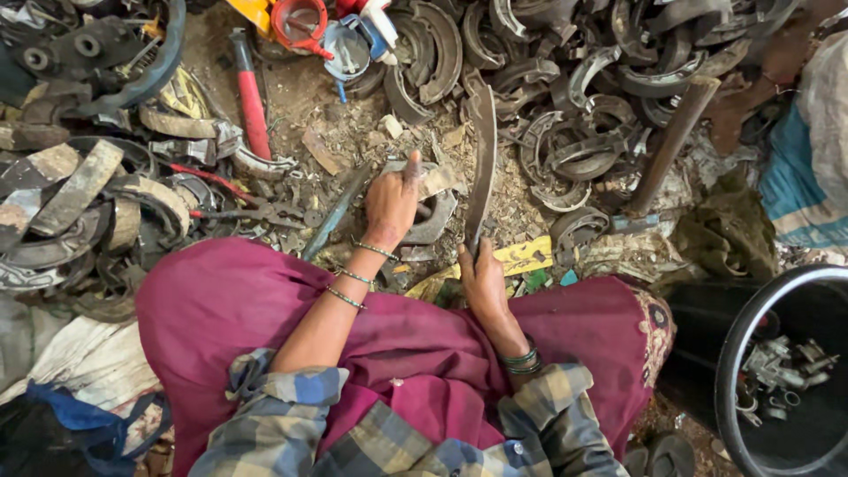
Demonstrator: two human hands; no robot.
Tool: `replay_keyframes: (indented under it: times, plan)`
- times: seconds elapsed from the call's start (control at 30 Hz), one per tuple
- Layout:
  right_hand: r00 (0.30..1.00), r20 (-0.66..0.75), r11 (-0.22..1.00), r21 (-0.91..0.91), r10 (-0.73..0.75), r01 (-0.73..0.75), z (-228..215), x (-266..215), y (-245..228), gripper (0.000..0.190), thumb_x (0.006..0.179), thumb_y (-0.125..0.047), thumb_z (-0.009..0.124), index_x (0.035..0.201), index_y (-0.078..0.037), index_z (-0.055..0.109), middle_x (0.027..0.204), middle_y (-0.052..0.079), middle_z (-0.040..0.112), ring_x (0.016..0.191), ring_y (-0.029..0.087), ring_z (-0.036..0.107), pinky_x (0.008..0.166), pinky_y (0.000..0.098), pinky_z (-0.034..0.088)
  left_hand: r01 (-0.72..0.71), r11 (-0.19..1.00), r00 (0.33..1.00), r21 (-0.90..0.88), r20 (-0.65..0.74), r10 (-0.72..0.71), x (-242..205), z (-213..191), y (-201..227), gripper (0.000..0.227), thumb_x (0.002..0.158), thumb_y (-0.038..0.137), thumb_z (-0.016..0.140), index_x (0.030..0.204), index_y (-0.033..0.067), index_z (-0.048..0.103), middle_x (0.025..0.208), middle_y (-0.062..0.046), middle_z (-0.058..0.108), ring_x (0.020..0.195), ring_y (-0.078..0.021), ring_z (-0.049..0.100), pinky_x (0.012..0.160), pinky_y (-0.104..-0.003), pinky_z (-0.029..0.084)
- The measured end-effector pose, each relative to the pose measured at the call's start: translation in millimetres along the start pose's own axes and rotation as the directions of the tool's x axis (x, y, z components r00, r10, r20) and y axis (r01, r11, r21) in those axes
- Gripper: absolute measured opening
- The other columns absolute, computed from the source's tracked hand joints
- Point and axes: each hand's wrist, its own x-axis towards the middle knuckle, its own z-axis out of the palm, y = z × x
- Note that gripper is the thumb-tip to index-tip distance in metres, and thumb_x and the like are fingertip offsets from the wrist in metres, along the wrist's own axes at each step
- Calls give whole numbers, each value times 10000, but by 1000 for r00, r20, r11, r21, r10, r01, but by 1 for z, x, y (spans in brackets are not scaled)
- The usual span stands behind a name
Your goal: The person sits on the ground and repeatedly strikes a small metal piece with a curved blade to shape it. They adjust the piece's position on a metal base between strikes.
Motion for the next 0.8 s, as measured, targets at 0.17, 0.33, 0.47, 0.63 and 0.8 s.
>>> replay_keyframes:
  times: [0.17, 0.33, 0.47, 0.63, 0.8]
  plan:
    - [993, 8, 992, 56, 116, -116, -2, 4, 2, 305, 1027, -293, 605, 1065, 3, 543, 684, 208, 627, 569, 328, 606, 546, 463, 473, -305, 923, 951, 234, 127, 282, -19, -1, 19, 777, 995, 714, 366, 838, 41, 722, 592, -184, 658, 566, -352, 664, 567, -507, 528]
    - [991, -8, 990, 43, 137, -137, -2, 5, 6, 330, 1020, -306, 623, 1068, 15, 561, 703, 229, 629, 596, 365, 601, 572, 465, 470, -450, 796, 891, 404, 258, 373, -40, 2, 20, 464, 842, 504, 741, 878, 41, 745, 874, -184, 723, 874, -360, 697, 739, -487, 546]
    - [995, 2, 995, 2, 101, -101, 2, 6, 9, 332, 1030, -304, 625, 1051, 18, 546, 728, 254, 646, 642, 420, 623, 585, 486, 471, -430, 793, 897, 431, 303, 321, -39, 0, 17, 400, 785, 435, 826, 869, 50, 757, 963, -179, 726, 1012, -369, 672, 835, -504, 527]
    - [998, 4, 996, -63, 56, -56, -5, 4, -5, 280, 1032, -264, 614, 1073, -2, 523, 708, 261, 651, 639, 451, 649, 546, 512, 467, -464, 814, 881, 350, 279, 382, -39, 1, 14, 270, 760, 285, 796, 863, 37, 760, 925, -191, 728, 932, -383, 689, 796, -491, 552]
    - [964, -141, 970, -128, -226, 208, -15, -3, -11, 285, 1010, -172, 585, 1190, 19, 476, 719, 279, 640, 585, 460, 626, 492, 534, 453, -460, 753, 888, 470, 252, 384, -36, 15, 6, 130, 805, 86, 664, 739, 60, 773, 801, -197, 737, 794, -343, 750, 679, -455, 592]
